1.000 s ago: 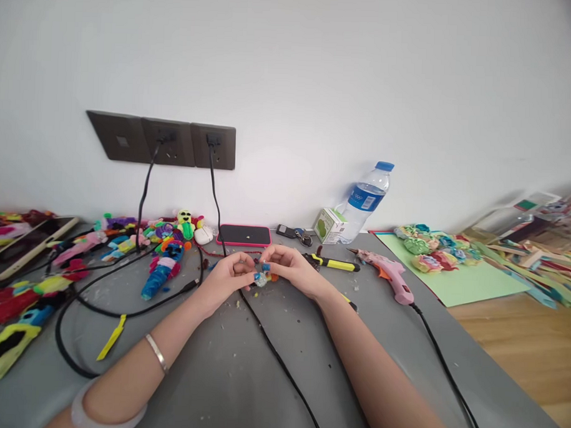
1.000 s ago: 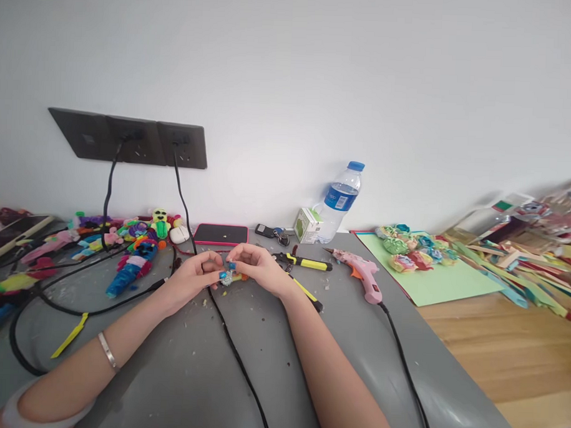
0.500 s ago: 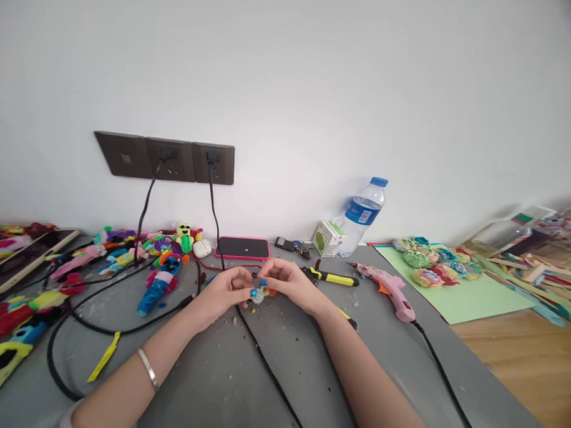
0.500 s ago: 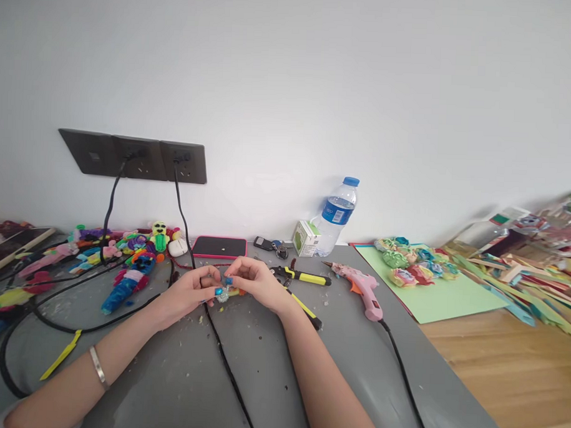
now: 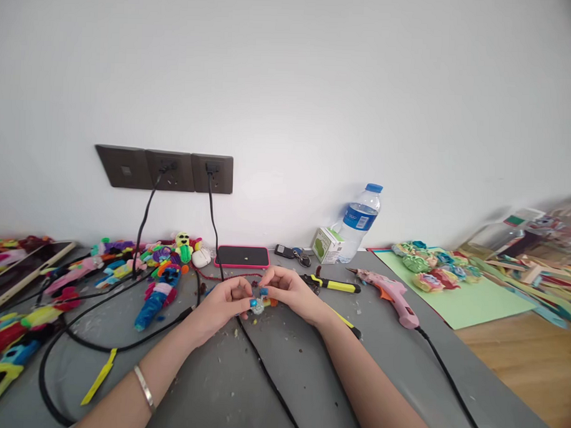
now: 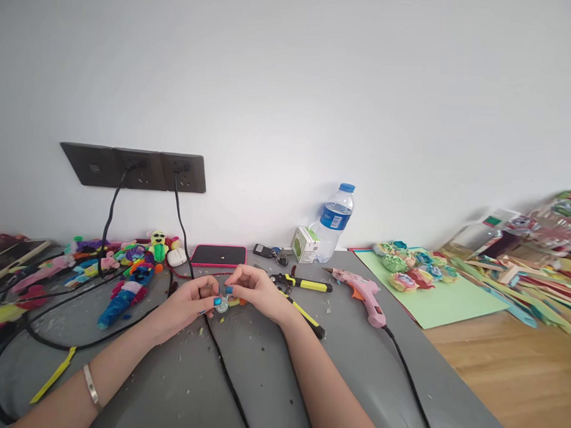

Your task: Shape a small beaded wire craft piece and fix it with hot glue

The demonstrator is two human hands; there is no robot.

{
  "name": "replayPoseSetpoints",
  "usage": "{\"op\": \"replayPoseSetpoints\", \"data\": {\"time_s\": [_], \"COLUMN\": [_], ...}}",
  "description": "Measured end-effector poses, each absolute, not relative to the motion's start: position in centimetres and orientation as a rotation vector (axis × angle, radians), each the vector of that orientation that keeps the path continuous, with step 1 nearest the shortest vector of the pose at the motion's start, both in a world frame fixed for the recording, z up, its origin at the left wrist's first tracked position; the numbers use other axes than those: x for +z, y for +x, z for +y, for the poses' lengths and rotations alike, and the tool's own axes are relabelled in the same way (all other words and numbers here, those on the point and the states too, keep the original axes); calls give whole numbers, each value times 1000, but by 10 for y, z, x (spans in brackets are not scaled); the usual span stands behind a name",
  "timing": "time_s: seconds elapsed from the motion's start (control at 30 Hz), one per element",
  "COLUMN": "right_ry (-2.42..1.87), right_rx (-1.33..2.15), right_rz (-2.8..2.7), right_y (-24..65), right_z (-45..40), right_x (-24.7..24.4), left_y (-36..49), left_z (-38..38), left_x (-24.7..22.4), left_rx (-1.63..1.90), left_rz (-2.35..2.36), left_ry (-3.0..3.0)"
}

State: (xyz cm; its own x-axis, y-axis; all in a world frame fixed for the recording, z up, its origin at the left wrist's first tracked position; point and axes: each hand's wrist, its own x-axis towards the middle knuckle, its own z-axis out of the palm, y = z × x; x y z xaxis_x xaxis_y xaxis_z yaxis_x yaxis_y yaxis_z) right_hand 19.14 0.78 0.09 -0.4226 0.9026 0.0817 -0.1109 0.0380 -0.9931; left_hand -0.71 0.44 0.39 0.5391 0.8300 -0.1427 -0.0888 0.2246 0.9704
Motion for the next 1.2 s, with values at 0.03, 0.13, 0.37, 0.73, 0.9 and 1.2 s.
{"op": "replayPoseSetpoints", "data": {"time_s": [0.03,0.13,0.37,0.73,0.9,1.2], "right_ry": [-847,-842,-814,-824,-817,-827], "right_rx": [1518,1519,1545,1551,1531,1530], "right_rz": [-1467,-1445,-1431,-1407,-1426,-1420], "right_y": [191,191,190,191,192,191], "right_z": [8,8,6,6,7,5], "right_x": [0,-1,2,0,0,3], "left_y": [-7,-7,-7,-7,-8,-10], "left_z": [4,4,3,4,3,7], "left_x": [4,2,6,9,11,2], "left_rx": [733,738,726,681,656,651], "left_rz": [782,778,784,787,781,759], "left_ry": [1186,1224,1239,1272,1297,1334]}}
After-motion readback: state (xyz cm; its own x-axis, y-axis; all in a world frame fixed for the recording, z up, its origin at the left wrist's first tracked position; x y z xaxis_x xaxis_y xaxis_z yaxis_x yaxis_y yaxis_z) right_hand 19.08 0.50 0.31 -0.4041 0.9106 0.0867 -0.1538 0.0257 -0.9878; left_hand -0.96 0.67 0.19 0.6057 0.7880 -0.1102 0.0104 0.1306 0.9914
